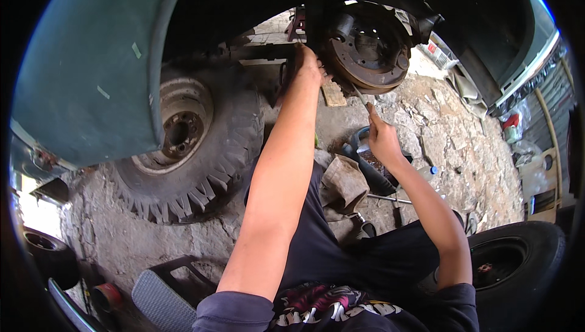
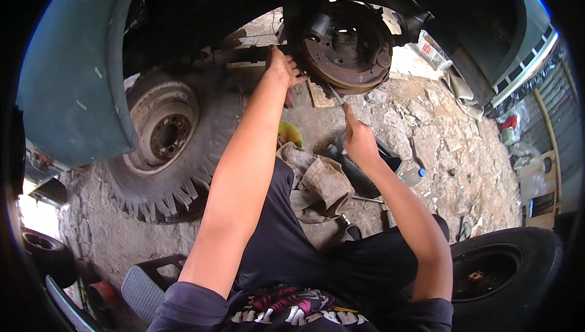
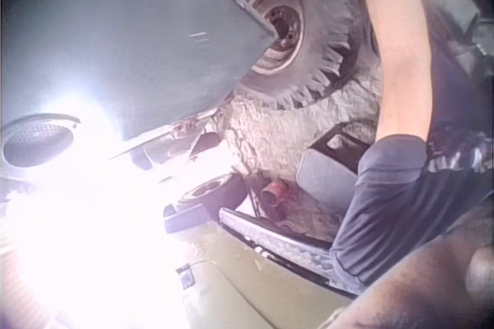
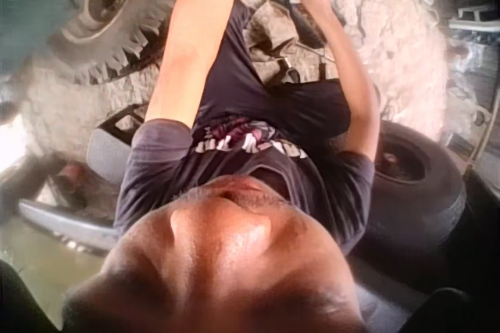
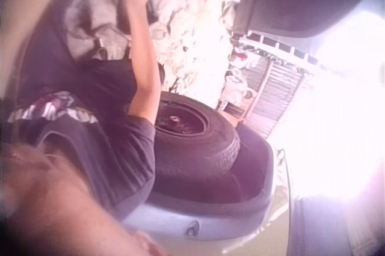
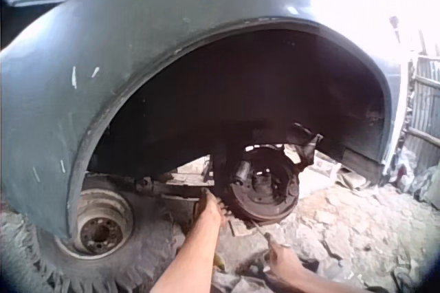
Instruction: The person is working on a vehicle's drum brake assembly. They use a tool to manipulate and remove springs, wipe the internal components with a cloth, and handle the brake shoe assembly by hand to remove it from the hub.
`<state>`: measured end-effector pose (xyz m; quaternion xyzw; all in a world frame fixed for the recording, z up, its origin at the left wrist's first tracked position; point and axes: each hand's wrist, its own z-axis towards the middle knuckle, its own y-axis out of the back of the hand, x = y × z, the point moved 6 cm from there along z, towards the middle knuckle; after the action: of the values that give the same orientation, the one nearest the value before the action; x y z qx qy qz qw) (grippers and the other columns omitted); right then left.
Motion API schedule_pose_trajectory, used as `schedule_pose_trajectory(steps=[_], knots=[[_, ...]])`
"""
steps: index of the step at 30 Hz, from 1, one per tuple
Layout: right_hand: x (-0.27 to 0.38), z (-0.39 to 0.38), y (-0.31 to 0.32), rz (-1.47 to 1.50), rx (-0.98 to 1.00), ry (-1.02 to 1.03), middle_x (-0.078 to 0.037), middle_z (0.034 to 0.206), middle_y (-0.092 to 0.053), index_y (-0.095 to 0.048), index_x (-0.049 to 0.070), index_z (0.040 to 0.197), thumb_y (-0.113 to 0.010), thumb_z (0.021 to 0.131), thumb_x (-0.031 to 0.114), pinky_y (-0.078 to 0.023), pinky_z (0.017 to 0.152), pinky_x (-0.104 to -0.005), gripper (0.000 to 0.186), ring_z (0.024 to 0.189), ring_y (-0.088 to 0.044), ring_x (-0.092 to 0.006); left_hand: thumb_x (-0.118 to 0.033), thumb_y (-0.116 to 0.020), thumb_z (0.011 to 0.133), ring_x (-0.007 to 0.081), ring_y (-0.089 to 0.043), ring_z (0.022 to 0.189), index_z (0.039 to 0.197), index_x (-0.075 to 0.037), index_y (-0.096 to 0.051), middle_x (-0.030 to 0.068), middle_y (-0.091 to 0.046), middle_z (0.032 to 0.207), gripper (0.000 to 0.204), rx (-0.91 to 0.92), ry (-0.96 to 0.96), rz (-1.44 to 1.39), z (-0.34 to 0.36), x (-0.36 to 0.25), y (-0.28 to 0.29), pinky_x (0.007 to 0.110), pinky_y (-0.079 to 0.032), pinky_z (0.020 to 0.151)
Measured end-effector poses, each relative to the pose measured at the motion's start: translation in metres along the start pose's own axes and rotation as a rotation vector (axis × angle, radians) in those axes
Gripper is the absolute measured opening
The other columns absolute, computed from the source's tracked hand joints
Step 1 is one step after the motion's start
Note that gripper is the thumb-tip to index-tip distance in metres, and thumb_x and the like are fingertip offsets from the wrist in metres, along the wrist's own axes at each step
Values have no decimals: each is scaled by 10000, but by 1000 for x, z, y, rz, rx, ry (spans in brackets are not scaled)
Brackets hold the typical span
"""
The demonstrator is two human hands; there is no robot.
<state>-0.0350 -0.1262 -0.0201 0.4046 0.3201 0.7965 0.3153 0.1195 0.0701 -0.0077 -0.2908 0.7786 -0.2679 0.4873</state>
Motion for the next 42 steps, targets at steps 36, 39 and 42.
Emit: schedule_pose_trajectory(steps=[36, 39, 42], knots=[[23, 66, -9, -88, -140, 93, -300, 826, -627, -609, 41, 1208, -538, 905, 82, -496, 722, -525, 314, 795, -618, -480, -755, -144, 903, 340, -235, 1454, 1533, -41, -153, 162, -185, 1595, 953, -86, -37, 95, -4, 2, -8, 613, -133, 1135], [39, 68, -9, -36, -45, 6, -312, 883, -628, -607, 26, 1199, -508, 903, 68, -486, 778, -525, 314, 868, -609, -479, -754, -138, 903, 338, -223, 1459, 1535, -43, -143, 157, -177, 1598, 951, -110, -32, 88, -9, -4, -4, 620, -130, 1133], [28, 50, 5, -18, 54, -59, -311, 909, -629, -601, 30, 1226, -500, 909, 79, -490, 788, -519, 336, 888, -613, -471, -752, -138, 905, 338, -230, 1456, 1535, -43, -144, 152, -182, 1597, 947, -74, -35, 85, 2, -6, 3, 623, -131, 1132]])
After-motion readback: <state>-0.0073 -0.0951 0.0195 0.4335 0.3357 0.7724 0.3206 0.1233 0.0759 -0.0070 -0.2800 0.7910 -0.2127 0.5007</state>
